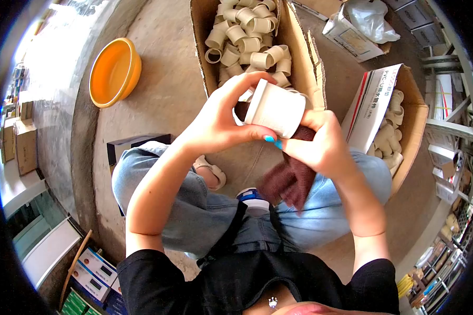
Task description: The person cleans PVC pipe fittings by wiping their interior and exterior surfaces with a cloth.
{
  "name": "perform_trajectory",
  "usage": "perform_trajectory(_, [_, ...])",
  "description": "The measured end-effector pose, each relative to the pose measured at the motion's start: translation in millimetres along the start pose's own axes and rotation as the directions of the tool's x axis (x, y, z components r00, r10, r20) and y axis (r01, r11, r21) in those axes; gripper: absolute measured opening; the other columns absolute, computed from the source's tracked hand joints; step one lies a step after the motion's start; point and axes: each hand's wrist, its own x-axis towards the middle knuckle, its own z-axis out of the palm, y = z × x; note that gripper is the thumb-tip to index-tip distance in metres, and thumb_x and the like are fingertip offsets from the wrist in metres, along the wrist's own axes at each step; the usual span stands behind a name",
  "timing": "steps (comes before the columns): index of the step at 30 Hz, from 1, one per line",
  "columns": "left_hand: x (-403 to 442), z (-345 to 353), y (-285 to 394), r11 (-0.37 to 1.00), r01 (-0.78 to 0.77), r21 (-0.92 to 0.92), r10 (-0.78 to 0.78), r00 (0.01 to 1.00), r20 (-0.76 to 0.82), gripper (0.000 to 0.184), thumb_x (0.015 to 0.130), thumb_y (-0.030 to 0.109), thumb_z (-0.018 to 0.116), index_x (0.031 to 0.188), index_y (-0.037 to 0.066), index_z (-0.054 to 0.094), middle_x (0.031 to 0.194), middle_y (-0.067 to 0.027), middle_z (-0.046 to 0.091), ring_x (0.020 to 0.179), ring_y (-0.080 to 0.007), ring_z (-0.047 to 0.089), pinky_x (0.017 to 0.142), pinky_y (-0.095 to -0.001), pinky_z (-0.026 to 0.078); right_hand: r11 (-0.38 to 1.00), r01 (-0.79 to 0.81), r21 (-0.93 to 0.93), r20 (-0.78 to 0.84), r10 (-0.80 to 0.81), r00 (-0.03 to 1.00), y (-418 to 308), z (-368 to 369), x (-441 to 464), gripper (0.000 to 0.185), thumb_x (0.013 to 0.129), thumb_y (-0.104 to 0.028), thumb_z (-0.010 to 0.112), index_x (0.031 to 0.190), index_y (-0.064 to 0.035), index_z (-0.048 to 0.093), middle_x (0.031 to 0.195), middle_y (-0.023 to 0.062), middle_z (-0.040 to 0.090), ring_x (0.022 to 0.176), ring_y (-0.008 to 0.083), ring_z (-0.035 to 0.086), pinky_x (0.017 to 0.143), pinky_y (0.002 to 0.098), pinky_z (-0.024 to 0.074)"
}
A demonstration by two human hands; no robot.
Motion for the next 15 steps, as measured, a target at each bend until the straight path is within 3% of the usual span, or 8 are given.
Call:
perform_trajectory(2, [3.1,-3.7,7.4,0.96,-0.099,0.262,0.096,0.995,0.024,0.073,0.055,0.026,0.08,0.117,0.006,0.046,0.11,-0.0086,0.053,0.104,-0.0259,0.048,0.093,-0.0354,0.036,0.928,-0.176,0.329,0.022,0.178,0.984,-5.4,-2.4,-1.2,0.034,0.065,-0.006,0.059,0.097,0.0042,0.06,0.082,0.0066,0.063,0.069,0.0102,0.056,0.064,0.022,0.0439])
perform_trajectory(4, [6.9,-5.3,5.4,0.844,-0.219,0.49,0.223,0.973,0.05,0.068,0.052,0.018,0.077,0.114,0.01,0.049,0.108,-0.0056,0.053,0.104,-0.0277,0.046,0.094,-0.0386,0.034,0.712,-0.296,0.637,0.054,0.341,0.938,-13.8,-1.4,-2.9,0.045,0.064,-0.01,0.059,0.106,0.0049,0.054,0.089,0.0085,0.061,0.077,0.0128,0.057,0.071,0.0212,0.044])
perform_trajectory(7, [10.8,-9.6,2.2,0.658,-0.376,0.652,0.424,0.901,0.093,0.063,0.052,0.012,0.074,0.111,0.013,0.051,0.108,-0.0046,0.053,0.104,-0.0278,0.047,0.093,-0.0405,0.035,0.507,-0.332,0.795,0.138,0.382,0.914,-3.5,-4.8,-1.2,0.044,0.066,-0.011,0.057,0.108,0.0027,0.053,0.086,0.0062,0.06,0.073,0.0124,0.056,0.07,0.0213,0.0443])
perform_trajectory(10, [12.8,-10.4,-1.0,0.658,-0.393,0.642,0.449,0.89,0.084,0.062,0.051,0.008,0.074,0.109,0.013,0.053,0.106,-0.005,0.055,0.102,-0.0279,0.048,0.09,-0.0392,0.038,0.502,-0.331,0.799,0.162,0.351,0.922,-1.0,-7.2,1.6,0.043,0.068,-0.012,0.058,0.108,0.0023,0.053,0.088,0.0057,0.06,0.074,0.0116,0.057,0.069,0.0212,0.0447])
perform_trajectory(13, [13.9,-7.0,2.4,0.769,-0.357,0.53,0.41,0.912,0.019,0.061,0.051,0.013,0.077,0.107,0.01,0.055,0.1,-0.006,0.058,0.095,-0.0272,0.052,0.086,-0.0374,0.041,0.63,-0.276,0.726,0.117,0.283,0.952,-4.1,-4.7,0.8,0.044,0.07,-0.012,0.061,0.11,0.0021,0.052,0.089,0.0053,0.061,0.073,0.0115,0.058,0.069,0.0221,0.0458])
perform_trajectory(15, [13.3,-7.8,5.8,0.852,-0.296,0.431,0.336,0.942,-0.018,0.062,0.05,0.019,0.08,0.106,0.007,0.056,0.096,-0.007,0.06,0.09,-0.0266,0.055,0.082,-0.0363,0.043,0.798,-0.214,0.563,0.086,0.201,0.976,-5.6,-4.5,-0.1,0.04,0.071,-0.012,0.063,0.106,0.004,0.055,0.089,0.0056,0.062,0.078,0.0095,0.058,0.072,0.0227,0.0455])
